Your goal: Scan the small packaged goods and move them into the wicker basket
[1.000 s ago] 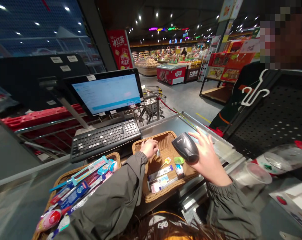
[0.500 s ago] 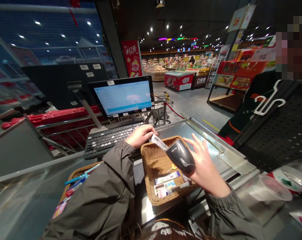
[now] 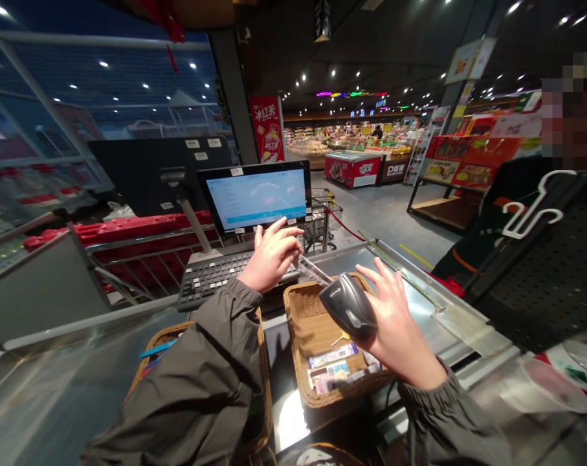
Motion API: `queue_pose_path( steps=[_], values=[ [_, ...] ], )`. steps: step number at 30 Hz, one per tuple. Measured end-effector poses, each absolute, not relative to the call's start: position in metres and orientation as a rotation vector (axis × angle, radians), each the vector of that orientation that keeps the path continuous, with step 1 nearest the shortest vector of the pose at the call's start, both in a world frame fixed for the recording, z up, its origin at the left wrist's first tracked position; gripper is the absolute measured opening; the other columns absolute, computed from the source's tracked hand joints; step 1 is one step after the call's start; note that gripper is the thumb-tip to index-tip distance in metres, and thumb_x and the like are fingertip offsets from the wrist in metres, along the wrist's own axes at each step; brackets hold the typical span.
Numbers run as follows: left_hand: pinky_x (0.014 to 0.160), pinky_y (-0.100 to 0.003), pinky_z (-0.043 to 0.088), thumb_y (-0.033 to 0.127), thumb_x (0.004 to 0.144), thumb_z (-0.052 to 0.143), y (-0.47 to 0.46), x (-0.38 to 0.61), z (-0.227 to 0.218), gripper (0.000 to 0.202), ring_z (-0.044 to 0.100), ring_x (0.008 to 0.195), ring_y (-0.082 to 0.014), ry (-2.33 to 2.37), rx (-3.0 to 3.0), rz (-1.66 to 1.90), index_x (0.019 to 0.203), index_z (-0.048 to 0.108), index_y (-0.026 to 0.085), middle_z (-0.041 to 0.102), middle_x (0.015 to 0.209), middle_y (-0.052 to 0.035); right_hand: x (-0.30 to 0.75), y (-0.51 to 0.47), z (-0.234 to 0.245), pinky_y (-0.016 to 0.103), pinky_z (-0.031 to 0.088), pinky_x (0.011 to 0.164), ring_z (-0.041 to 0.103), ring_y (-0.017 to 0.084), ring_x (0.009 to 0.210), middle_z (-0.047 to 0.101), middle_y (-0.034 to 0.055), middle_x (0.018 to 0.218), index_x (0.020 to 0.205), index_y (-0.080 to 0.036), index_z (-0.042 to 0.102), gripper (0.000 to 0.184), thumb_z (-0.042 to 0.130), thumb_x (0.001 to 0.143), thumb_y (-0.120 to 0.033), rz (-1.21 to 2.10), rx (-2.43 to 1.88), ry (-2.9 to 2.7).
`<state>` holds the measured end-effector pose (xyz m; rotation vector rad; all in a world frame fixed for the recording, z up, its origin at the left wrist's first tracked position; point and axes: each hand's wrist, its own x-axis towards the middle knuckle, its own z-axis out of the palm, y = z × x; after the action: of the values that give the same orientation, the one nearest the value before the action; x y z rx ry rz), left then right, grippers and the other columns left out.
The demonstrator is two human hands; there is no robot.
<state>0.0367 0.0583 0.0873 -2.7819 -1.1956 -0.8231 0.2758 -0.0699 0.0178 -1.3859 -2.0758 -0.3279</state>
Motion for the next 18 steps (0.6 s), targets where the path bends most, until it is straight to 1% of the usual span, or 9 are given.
queue_pose_path(
  steps=[2, 5, 9, 15, 18],
  values=[
    [0.113, -0.068, 0.005, 0.022, 0.092, 0.042, 0.058, 0.033, 0.088, 0.021, 0.022, 0.147, -0.0279, -1.196, -2.792, -0.831, 0.091, 0.063, 0.023, 0.057, 0.138, -0.0037, 0.271, -0.072, 0.022, 0.075, 0.018, 0.111, 0.017, 0.041, 0.147, 0.042, 0.0179, 0.145, 0.114, -0.019, 0.062, 0.035, 0.056, 0.082, -0.031, -0.332, -1.374, -2.081],
    [0.113, -0.069, 0.004, 0.024, 0.093, 0.042, 0.055, 0.029, 0.091, 0.02, 0.022, 0.147, -0.0285, -1.202, -2.782, -0.844, 0.09, 0.063, 0.023, 0.056, 0.139, -0.0038, 0.264, -0.075, 0.026, 0.075, 0.017, 0.111, 0.017, 0.041, 0.147, 0.042, 0.0183, 0.144, 0.113, -0.018, 0.063, 0.033, 0.056, 0.083, -0.031, -0.33, -1.362, -2.088],
    [0.114, -0.067, 0.006, 0.026, 0.094, 0.044, 0.049, 0.027, 0.096, 0.02, 0.023, 0.146, -0.0286, -1.21, -2.777, -0.809, 0.087, 0.062, 0.021, 0.055, 0.14, -0.0044, 0.256, -0.078, 0.028, 0.076, 0.018, 0.11, 0.018, 0.042, 0.146, 0.042, 0.019, 0.145, 0.116, -0.018, 0.062, 0.036, 0.056, 0.082, -0.029, -0.318, -1.34, -2.119],
    [0.114, -0.067, 0.005, 0.023, 0.093, 0.043, 0.045, 0.019, 0.097, 0.02, 0.023, 0.146, -0.0281, -1.175, -2.75, -0.841, 0.089, 0.063, 0.022, 0.055, 0.139, -0.0045, 0.248, -0.081, 0.029, 0.075, 0.017, 0.111, 0.018, 0.042, 0.146, 0.042, 0.0196, 0.144, 0.114, -0.016, 0.062, 0.035, 0.055, 0.083, -0.027, -0.343, -1.337, -2.123],
    [0.114, -0.067, 0.004, 0.022, 0.092, 0.044, 0.043, 0.014, 0.097, 0.019, 0.023, 0.146, -0.0282, -1.158, -2.75, -0.852, 0.09, 0.063, 0.022, 0.055, 0.139, -0.0046, 0.246, -0.082, 0.028, 0.076, 0.018, 0.11, 0.019, 0.042, 0.146, 0.044, 0.0197, 0.142, 0.114, -0.016, 0.062, 0.034, 0.054, 0.082, -0.026, -0.352, -1.333, -2.133]
  ],
)
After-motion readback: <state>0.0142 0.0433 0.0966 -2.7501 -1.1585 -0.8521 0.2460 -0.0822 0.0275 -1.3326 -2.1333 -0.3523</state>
